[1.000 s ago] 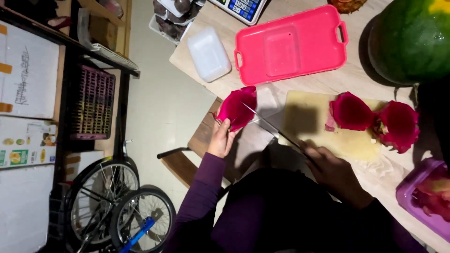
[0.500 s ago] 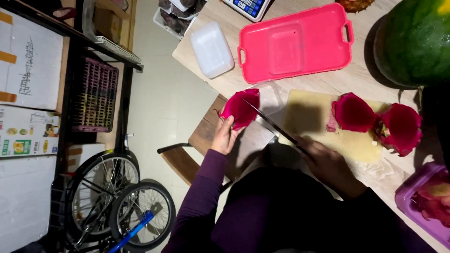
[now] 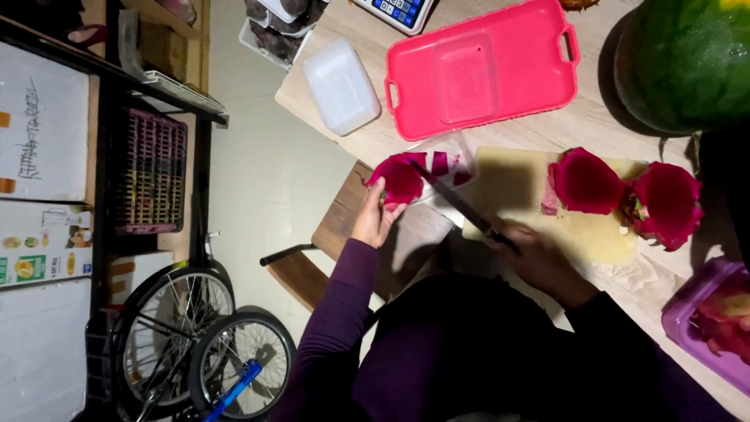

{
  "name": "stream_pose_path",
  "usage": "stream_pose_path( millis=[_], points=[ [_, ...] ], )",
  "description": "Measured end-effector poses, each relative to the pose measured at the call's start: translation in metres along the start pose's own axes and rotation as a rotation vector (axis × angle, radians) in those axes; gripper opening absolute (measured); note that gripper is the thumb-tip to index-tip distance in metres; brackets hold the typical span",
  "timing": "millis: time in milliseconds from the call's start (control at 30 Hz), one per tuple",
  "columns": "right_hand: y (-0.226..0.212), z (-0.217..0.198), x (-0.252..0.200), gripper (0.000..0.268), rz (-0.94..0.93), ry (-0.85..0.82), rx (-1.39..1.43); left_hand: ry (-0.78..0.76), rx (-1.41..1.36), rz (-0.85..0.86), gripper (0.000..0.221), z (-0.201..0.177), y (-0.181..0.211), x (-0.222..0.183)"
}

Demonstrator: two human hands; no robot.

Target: Peeling and cutting a dragon fruit into pieces and placing them into a plastic container.

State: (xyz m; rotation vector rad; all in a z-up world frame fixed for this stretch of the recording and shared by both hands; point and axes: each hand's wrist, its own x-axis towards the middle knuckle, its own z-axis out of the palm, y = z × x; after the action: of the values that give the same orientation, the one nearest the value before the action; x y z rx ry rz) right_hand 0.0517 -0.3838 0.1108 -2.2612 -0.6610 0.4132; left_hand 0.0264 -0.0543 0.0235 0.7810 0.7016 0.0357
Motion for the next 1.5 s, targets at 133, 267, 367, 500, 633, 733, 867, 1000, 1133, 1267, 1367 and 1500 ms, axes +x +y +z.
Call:
stream_pose_path(
  millis=[133, 267, 367, 500, 633, 733, 867, 1000, 1133, 1267, 1367, 1500],
  points=[
    [-0.009, -0.018, -0.003, 0.029, -0.048, 0.137, -0.006, -0.002, -0.044, 0.015, 0.050, -0.011, 0.004, 0.005],
    [-0.026, -0.026, -0.014, 0.025, -0.031, 0.166, -0.111, -0.094, -0.087, 0.081, 0.045, -0.006, 0.014, -0.004],
    [-0.027, -0.020, -0.016, 0.034, 0.081, -0.014, -0.225, -0.206, -0.110, 0.158, 0.048, -0.002, 0.021, -0.004],
    [-0.015, -0.008, -0.024, 0.045, 0.132, -0.163, -0.292, -0.302, -0.098, 0.212, 0.058, 0.018, 0.036, -0.020],
    [-0.025, -0.011, -0.024, 0.050, 0.099, -0.183, -0.383, -0.313, -0.108, 0.236, 0.059, 0.018, 0.037, -0.019],
    [-0.027, -0.010, -0.025, 0.047, 0.088, -0.115, -0.338, -0.283, -0.109, 0.226, 0.053, 0.016, 0.034, -0.018],
    [-0.022, -0.006, -0.027, 0.047, 0.076, -0.081, -0.305, -0.274, -0.104, 0.205, 0.051, 0.007, 0.027, -0.015],
    [-0.027, -0.008, -0.027, 0.044, 0.060, -0.012, -0.275, -0.278, -0.096, 0.204, 0.052, 0.013, 0.031, -0.019],
    [-0.033, -0.009, -0.029, 0.045, 0.015, 0.061, -0.257, -0.280, -0.099, 0.197, 0.054, 0.011, 0.028, -0.016],
    [-0.032, -0.007, -0.028, 0.044, -0.062, 0.102, -0.250, -0.288, -0.084, 0.192, 0.054, 0.020, 0.029, -0.022],
    [-0.017, 0.007, -0.026, 0.046, -0.026, 0.024, -0.290, -0.286, -0.075, 0.169, 0.054, 0.011, 0.020, -0.016],
    [-0.048, -0.007, -0.012, 0.054, 0.320, -0.360, -0.188, -0.204, -0.031, 0.105, 0.049, 0.007, 0.006, -0.011]
  ],
)
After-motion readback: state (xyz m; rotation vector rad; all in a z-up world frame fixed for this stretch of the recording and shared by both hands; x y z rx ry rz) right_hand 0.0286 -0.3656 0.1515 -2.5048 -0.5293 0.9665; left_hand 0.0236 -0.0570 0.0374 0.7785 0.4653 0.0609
